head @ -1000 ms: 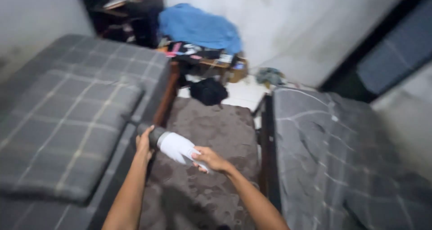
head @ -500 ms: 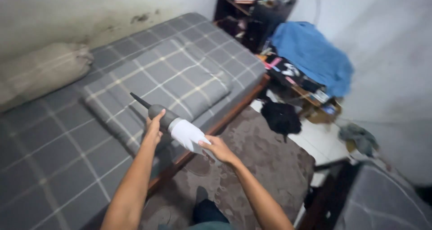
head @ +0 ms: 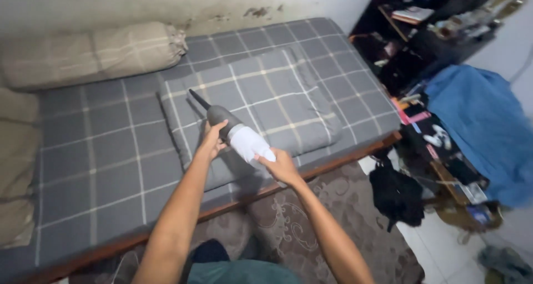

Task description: The person is using a handheld vacuum cleaner to clean a bed and folding a blanket.

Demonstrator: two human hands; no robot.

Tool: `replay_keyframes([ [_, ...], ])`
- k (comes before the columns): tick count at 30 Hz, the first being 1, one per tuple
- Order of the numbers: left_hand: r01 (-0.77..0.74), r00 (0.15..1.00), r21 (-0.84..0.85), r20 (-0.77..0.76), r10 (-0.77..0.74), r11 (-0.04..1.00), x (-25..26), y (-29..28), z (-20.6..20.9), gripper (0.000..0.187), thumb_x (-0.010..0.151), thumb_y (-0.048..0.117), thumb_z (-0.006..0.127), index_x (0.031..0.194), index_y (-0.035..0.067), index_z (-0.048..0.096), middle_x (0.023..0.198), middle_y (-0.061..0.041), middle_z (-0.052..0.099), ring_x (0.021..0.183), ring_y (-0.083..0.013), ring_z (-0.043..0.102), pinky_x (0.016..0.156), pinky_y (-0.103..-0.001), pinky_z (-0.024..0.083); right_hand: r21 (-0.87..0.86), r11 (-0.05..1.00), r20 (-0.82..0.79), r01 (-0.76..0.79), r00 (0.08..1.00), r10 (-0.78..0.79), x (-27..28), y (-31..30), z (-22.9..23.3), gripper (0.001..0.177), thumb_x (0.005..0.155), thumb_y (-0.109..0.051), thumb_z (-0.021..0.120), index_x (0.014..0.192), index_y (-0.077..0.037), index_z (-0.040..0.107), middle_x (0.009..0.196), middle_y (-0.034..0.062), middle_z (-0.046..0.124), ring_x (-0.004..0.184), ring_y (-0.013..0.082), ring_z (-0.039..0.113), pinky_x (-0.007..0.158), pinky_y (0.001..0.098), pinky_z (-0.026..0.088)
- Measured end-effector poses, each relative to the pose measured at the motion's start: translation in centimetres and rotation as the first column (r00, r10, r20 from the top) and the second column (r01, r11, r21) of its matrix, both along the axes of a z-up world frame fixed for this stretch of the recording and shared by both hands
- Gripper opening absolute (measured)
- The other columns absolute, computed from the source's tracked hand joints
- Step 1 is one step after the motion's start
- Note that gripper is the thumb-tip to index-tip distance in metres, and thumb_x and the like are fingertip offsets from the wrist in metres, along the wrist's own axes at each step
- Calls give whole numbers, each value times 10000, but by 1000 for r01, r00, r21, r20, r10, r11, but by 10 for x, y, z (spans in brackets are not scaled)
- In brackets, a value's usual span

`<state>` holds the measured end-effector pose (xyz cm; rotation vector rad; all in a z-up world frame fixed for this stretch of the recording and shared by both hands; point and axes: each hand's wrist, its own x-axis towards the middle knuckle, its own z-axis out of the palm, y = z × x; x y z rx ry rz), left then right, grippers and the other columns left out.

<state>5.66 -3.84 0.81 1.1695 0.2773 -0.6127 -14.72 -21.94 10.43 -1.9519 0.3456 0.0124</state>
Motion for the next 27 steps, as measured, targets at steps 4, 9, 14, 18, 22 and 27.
replay_keyframes([
  [4,-38,998,5,-42,38,999,12,9,5,851,823,296,759,1532,276,288,1439,-149,538,1180,-421,629,912,-615,517,76,996,-65,-42,997,47,28,2,8,432,852,-393,779,1018,6,751,599,-5,602,462,81,528,426,291,410],
  [9,-86,991,91,-94,95,992,57,28,-42,1042,832,338,778,1620,274,99,1567,-198,391,1284,-526,546,989,-648,472,129,988,-92,-87,991,99,76,11,3,412,858,-377,778,1032,-6,737,569,-11,592,428,76,502,397,288,375],
  [14,-100,987,61,-117,106,993,105,50,-69,1150,830,391,771,1648,295,-31,1624,-208,322,1314,-562,493,988,-635,494,92,987,-113,-130,984,140,130,28,0,439,867,-419,757,1022,-7,754,546,10,580,422,92,522,403,294,387],
  [18,-8,989,137,-144,28,991,145,56,-81,1077,871,451,701,1661,285,-12,1650,-177,251,1354,-551,439,992,-631,519,2,992,-181,-123,976,121,171,37,10,574,910,-572,651,1010,-19,772,582,57,607,483,176,606,479,359,471],
  [22,122,986,269,-141,-86,955,171,61,-94,984,877,466,659,1653,243,97,1622,-152,364,1372,-474,533,1005,-592,520,-315,939,-114,-136,988,105,202,23,-3,619,896,-624,617,1054,-49,782,674,154,720,686,281,731,674,413,529],
  [27,151,952,567,136,-273,810,196,49,-143,816,951,467,645,1592,59,349,1635,-184,407,1503,-333,387,1204,-439,323,-391,920,-120,-22,992,-27,201,-11,-11,625,867,-619,640,1070,-45,781,891,221,747,881,379,725,776,453,542],
])
